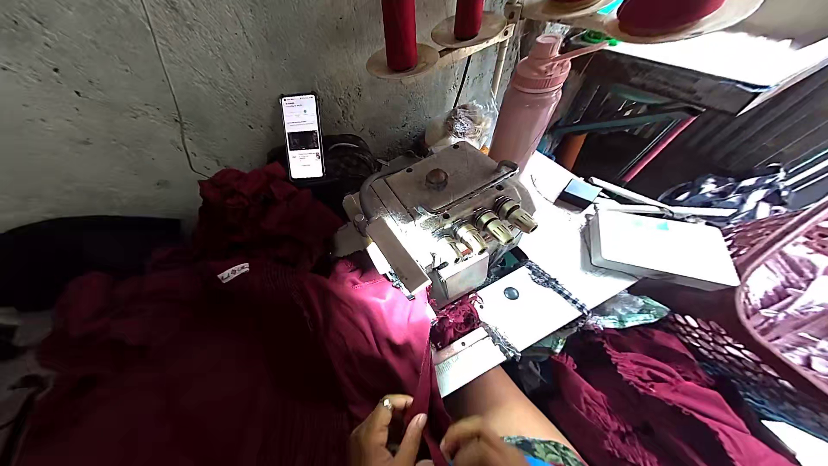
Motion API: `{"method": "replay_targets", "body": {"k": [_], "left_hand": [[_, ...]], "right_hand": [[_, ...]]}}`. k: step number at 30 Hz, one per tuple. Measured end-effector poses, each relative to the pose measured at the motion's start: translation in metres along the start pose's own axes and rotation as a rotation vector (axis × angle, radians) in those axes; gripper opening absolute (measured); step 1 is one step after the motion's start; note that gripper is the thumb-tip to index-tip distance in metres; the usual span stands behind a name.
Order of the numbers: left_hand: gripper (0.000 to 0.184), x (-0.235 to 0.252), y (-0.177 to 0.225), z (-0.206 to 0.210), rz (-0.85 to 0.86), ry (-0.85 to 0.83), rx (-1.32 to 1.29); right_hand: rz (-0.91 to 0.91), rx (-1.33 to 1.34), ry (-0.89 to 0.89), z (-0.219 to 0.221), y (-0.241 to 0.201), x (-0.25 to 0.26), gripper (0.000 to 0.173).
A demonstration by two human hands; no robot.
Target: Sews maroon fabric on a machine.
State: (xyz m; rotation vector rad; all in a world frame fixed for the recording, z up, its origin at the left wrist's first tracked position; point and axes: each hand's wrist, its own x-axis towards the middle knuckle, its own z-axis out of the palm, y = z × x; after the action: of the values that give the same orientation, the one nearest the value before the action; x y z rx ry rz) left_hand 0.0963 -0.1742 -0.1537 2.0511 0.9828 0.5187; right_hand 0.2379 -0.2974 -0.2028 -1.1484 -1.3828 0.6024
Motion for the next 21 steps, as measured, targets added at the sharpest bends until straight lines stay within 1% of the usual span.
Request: {"method": "replay_targets", "body": {"k": [2,4,6,8,10,13,15,17,18,19,21], "left_hand": [[0.012,-0.011,-0.009,-0.008,-0.067,0.044,-0.197],[0.007,-0.015,-0.011,-0.01,-0.104,0.081,-0.278],[0.006,-0.015,-0.011,-0.012,-0.115,0.092,-0.289],[0.007,-0.014,-0.013,-0.013,-0.097,0.114,-0.266],[0.009,-0.013,-0.016,-0.013,-0.065,0.171,-0.222],[0.013,-0.009,-0.02,-0.016,0.021,0.286,-0.086],[0.018,-0.002,-0.019,-0.022,0.126,0.381,0.022],[0.024,0.007,-0.009,-0.031,0.25,0.445,0.103],[0.027,0.009,0.002,-0.035,0.311,0.444,0.137],[0.028,0.008,0.014,-0.037,0.362,0.409,0.173],[0.027,-0.001,0.039,-0.032,0.42,0.253,0.255]], "right_hand": [[0.173,0.111,0.191,-0.001,0.011,0.014,0.021],[0.392,0.293,0.325,-0.003,0.02,0.034,0.03],[0.594,0.445,0.357,-0.009,0.018,0.053,0.037],[0.687,0.507,0.307,-0.014,0.014,0.063,0.038],[0.716,0.546,0.263,-0.017,0.015,0.067,0.033],[0.735,0.553,0.235,-0.017,0.023,0.069,0.016],[0.712,0.544,0.253,-0.015,0.028,0.07,0.011],[0.679,0.539,0.287,-0.013,0.031,0.073,0.008],[0.663,0.532,0.298,-0.012,0.03,0.074,0.007],[0.644,0.512,0.301,-0.011,0.029,0.074,0.007],[0.574,0.431,0.298,-0.009,0.026,0.07,0.011]]}}
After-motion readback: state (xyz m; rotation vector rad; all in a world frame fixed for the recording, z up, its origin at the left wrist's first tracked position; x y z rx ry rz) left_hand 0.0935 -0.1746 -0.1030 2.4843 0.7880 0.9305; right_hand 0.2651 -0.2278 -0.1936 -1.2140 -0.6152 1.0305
